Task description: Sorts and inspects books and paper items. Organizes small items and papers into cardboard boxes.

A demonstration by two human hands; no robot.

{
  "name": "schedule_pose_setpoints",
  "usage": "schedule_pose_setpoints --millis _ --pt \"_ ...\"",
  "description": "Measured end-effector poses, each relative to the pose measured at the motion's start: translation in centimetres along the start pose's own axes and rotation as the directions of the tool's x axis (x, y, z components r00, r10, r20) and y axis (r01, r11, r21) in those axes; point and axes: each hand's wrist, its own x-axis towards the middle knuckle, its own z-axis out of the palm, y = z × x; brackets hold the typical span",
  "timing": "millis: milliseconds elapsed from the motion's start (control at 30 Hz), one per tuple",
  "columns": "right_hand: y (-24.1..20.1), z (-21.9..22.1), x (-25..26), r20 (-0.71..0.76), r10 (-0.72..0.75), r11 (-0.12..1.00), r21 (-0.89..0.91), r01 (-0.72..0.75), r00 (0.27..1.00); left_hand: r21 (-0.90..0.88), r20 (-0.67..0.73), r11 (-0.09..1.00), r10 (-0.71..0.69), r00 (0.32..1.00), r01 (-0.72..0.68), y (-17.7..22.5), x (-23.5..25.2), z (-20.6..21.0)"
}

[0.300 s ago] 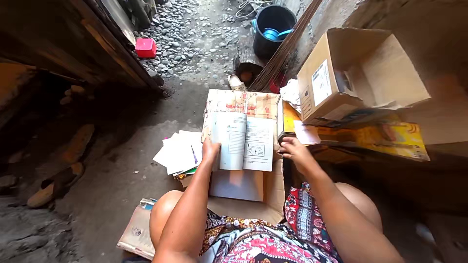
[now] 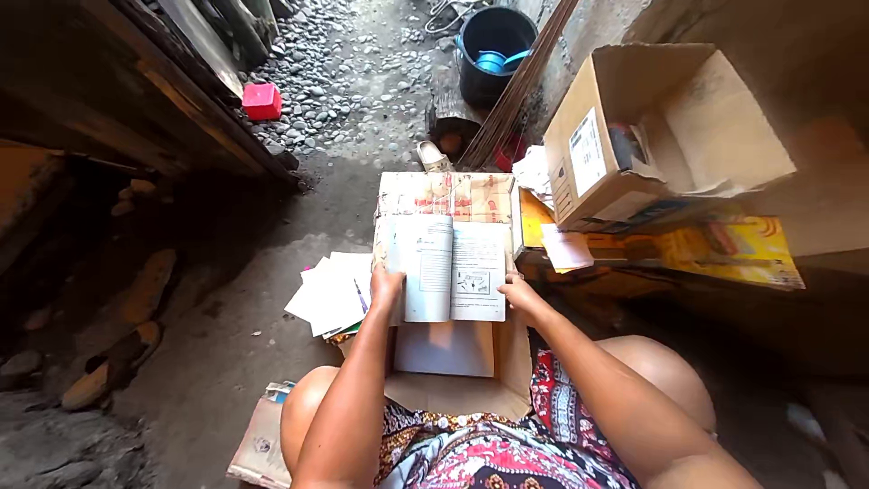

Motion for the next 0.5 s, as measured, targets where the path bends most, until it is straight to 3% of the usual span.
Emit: schedule_pose_setpoints --millis 500 --pt "0.4 -0.8 1.4 -0.044 -0.007 0.999 0.035 0.008 0.999 -0.022 0.01 1.0 0.004 1.0 -0.004 0.6 -1.5 -0.3"
